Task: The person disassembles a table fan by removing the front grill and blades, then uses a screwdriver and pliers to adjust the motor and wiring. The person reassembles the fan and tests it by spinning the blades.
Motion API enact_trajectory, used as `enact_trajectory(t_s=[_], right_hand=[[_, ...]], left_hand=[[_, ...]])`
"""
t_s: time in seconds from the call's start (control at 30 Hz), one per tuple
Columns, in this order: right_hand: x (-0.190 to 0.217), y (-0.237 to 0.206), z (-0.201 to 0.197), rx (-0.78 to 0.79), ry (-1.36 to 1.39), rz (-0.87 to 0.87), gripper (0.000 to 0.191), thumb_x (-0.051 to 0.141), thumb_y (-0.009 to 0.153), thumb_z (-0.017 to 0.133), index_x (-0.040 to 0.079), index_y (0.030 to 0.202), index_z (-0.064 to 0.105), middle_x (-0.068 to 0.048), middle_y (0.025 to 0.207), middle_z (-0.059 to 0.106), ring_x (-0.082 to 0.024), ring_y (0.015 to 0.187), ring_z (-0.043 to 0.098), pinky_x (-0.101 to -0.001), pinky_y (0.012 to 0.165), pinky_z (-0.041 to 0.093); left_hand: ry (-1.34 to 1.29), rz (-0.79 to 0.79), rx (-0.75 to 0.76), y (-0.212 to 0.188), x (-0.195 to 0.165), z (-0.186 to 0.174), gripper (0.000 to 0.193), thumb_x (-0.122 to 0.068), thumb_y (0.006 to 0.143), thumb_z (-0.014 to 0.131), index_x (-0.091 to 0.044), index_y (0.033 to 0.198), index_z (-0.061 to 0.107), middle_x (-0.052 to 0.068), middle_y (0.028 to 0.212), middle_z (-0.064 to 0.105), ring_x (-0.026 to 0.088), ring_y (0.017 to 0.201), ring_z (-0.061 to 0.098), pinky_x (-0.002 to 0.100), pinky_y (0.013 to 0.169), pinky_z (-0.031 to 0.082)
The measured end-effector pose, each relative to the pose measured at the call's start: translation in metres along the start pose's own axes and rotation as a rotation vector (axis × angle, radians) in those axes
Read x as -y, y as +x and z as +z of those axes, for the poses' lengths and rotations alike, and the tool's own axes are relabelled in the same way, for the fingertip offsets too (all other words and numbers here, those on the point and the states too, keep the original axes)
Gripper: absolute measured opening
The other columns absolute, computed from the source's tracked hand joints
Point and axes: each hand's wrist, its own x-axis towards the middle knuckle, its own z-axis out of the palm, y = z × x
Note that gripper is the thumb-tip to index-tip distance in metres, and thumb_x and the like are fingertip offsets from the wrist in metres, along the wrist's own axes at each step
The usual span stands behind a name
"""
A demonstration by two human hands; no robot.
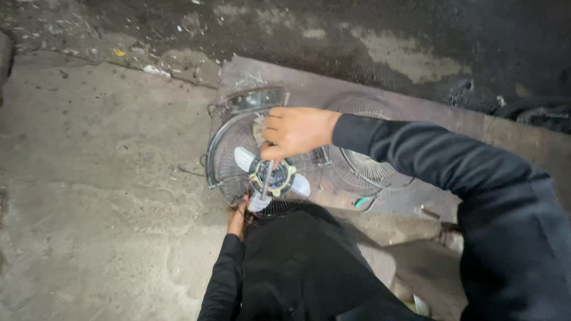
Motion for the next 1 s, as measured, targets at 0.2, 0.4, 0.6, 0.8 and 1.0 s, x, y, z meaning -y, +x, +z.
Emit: enact_trajectory(t_s=[0.2,0.4,0.6,0.8,1.0], right_hand=[[0.013,-0.009,0.031,-0.021,-0.027,0.569,0.029,0.04,0.096,0.066,0.012,0.097,0.059,-0.006,0.068,0.056,-0.025,0.053,0.06,-0.0376,0.046,0.048],[0.05,-0.012,0.031,-0.068,0.12,0.455,0.038,0.045,0.097,0.065,0.01,0.085,0.055,-0.006,0.064,0.054,-0.025,0.053,0.06,-0.0389,0.045,0.048],[0.045,-0.004,0.043,-0.075,0.14,0.497,0.032,0.037,0.101,0.064,0.009,0.088,0.054,-0.007,0.065,0.055,-0.025,0.054,0.061,-0.0391,0.046,0.046],[0.069,0.033,0.054,-0.09,0.251,0.827,0.029,0.04,0.1,0.064,0.013,0.091,0.059,-0.007,0.058,0.055,-0.028,0.05,0.06,-0.0431,0.047,0.045],[0.083,0.048,0.052,-0.116,0.103,0.961,0.036,0.046,0.098,0.064,0.012,0.09,0.059,-0.007,0.063,0.056,-0.026,0.055,0.062,-0.041,0.053,0.047]], left_hand=[[-0.088,-0.023,-0.106,0.011,0.013,0.004,0.053,-0.042,0.079,0.083,-0.021,0.11,0.045,0.002,0.082,0.056,0.013,0.067,0.054,0.033,0.058,0.05],[-0.086,0.016,0.026,0.016,0.014,0.006,0.051,-0.044,0.083,0.08,-0.006,0.106,0.057,0.003,0.085,0.06,0.012,0.071,0.058,0.031,0.059,0.051],[-0.076,-0.007,0.009,0.014,0.015,0.011,0.063,-0.045,0.081,0.083,-0.005,0.116,0.049,0.006,0.088,0.057,0.015,0.071,0.058,0.033,0.062,0.057],[-0.101,-0.016,-0.052,0.017,0.015,0.007,0.074,-0.043,0.08,0.084,-0.008,0.123,0.036,0.007,0.094,0.058,0.016,0.072,0.058,0.034,0.061,0.052],[-0.152,-0.05,-0.04,0.023,0.01,0.002,0.074,-0.04,0.079,0.084,-0.016,0.126,0.032,0.004,0.097,0.059,0.014,0.076,0.057,0.03,0.062,0.05]])
